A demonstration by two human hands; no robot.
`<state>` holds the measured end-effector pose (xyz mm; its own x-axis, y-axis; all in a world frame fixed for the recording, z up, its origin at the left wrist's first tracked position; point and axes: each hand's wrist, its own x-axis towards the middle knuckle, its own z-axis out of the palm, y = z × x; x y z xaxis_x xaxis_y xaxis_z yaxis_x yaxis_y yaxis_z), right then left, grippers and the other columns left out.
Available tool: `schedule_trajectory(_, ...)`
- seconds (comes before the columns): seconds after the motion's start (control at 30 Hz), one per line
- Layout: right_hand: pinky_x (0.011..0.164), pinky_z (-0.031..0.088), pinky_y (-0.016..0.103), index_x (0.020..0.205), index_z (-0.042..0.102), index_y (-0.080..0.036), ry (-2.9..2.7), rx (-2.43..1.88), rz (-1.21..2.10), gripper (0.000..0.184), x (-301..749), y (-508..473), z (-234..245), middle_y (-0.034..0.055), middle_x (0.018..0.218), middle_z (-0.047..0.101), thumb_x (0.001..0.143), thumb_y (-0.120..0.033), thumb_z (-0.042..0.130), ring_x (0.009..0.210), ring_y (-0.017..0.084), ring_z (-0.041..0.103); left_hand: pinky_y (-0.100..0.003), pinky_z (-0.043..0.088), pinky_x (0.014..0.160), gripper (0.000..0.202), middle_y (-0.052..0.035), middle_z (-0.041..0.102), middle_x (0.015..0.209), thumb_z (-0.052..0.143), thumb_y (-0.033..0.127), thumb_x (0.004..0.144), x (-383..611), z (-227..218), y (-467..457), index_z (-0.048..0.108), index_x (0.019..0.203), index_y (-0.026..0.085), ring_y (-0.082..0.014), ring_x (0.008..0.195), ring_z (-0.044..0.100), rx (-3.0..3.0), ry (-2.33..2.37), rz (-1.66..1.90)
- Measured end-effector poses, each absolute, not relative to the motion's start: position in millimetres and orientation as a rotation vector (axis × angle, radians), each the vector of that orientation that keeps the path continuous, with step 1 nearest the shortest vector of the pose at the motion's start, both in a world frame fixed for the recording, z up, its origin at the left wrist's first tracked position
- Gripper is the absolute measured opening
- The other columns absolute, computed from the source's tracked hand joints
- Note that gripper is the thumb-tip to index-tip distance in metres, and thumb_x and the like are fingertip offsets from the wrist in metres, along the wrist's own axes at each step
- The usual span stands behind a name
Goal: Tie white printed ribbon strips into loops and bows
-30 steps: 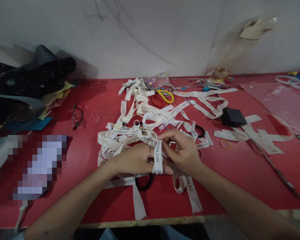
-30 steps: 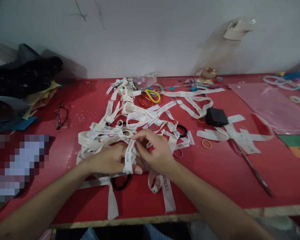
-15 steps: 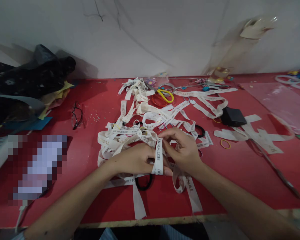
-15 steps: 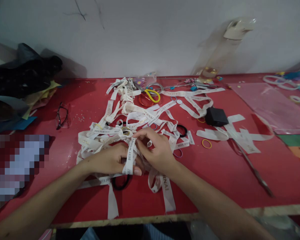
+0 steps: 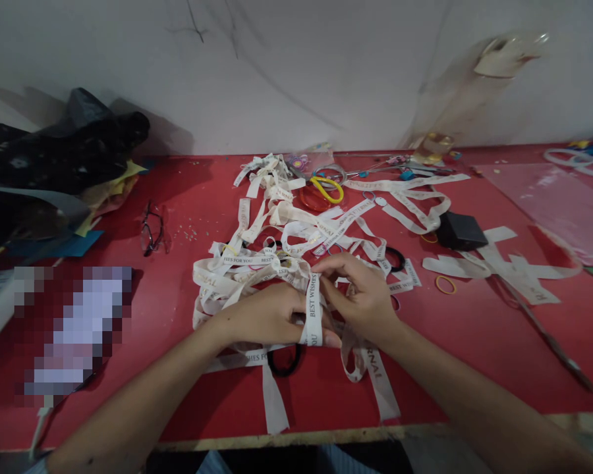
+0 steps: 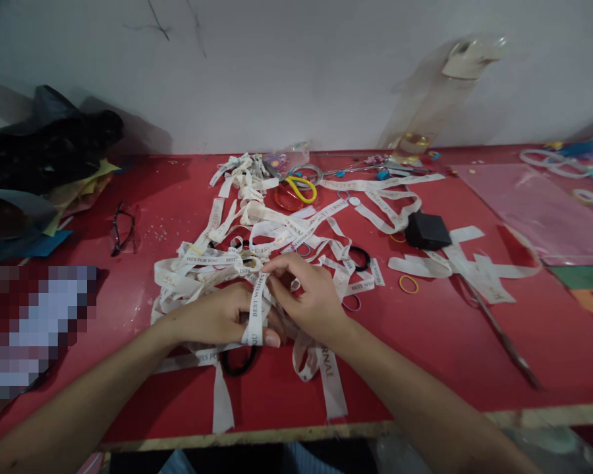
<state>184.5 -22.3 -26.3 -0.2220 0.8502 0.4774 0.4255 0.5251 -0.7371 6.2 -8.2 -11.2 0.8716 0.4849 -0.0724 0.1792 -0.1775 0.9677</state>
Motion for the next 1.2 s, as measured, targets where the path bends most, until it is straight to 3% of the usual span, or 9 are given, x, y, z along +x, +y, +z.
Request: schedule_trajectory(1.2, 0.063, 0.05, 0.019, 0.091, 0.063, -0.023, -1.912, -1.07, 0.534, 0.02, 184.6, -21.4, -25.2, -0.0039, 0.076, 0.068, 0.083, -0.006, 0.055, 0.066, 0.01, 0.064, -0.023, 0.046, 0.076, 0.029, -0.003, 0.072, 0.082, 0.064, 0.042, 0.085, 6.2, -11.8, -7.8, 0.075, 0.084, 0.016, -0.0153, 0.082, 0.063, 1.863, 0.557, 0.251)
